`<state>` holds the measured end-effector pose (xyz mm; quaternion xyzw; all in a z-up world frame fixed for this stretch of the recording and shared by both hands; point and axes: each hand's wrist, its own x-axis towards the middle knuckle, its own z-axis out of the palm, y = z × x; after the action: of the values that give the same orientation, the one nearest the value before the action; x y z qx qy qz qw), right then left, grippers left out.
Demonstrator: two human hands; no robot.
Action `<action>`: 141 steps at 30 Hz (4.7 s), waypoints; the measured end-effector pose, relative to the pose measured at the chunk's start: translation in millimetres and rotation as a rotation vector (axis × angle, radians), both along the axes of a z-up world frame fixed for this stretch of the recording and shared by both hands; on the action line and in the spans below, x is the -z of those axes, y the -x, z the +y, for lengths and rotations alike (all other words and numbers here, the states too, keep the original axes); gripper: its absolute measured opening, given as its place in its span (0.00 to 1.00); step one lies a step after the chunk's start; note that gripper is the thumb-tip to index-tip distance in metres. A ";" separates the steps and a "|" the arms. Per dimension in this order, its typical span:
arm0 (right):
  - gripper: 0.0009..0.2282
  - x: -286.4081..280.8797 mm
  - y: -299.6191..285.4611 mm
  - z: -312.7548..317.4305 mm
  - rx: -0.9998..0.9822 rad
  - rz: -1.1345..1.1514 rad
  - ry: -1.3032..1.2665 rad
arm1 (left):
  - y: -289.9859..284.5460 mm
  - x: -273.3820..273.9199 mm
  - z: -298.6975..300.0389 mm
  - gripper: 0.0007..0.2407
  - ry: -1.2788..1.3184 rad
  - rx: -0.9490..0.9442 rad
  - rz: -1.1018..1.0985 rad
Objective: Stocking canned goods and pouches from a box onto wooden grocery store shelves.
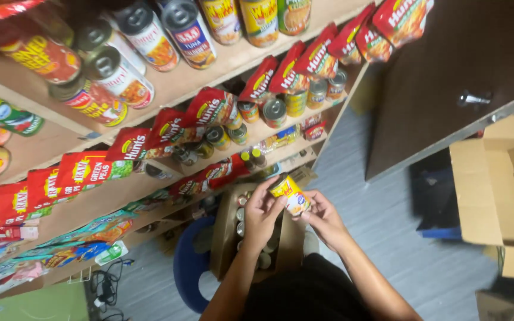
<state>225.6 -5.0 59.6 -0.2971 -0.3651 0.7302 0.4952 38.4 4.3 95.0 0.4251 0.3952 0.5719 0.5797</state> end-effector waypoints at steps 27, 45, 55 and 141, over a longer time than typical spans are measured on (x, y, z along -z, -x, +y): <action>0.21 -108.8 23.0 15.3 0.177 -0.108 -0.078 | 9.2 -105.9 20.9 0.21 -0.108 0.017 -0.117; 0.20 -104.3 25.7 23.7 0.163 -0.177 -0.124 | 4.5 -117.1 25.6 0.28 -0.137 0.002 -0.023; 0.29 -116.5 25.4 31.8 0.148 -0.236 -0.283 | 10.3 -127.2 23.9 0.31 -0.255 -0.030 0.081; 0.16 -78.5 62.7 79.7 0.351 -0.890 -0.965 | 54.9 -104.8 27.8 0.23 -0.712 -0.359 1.342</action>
<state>162.9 74.7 138.1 -0.3699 -0.7654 0.2028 0.4861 -16.5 32.1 199.8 0.7700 0.5168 0.3701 -0.0561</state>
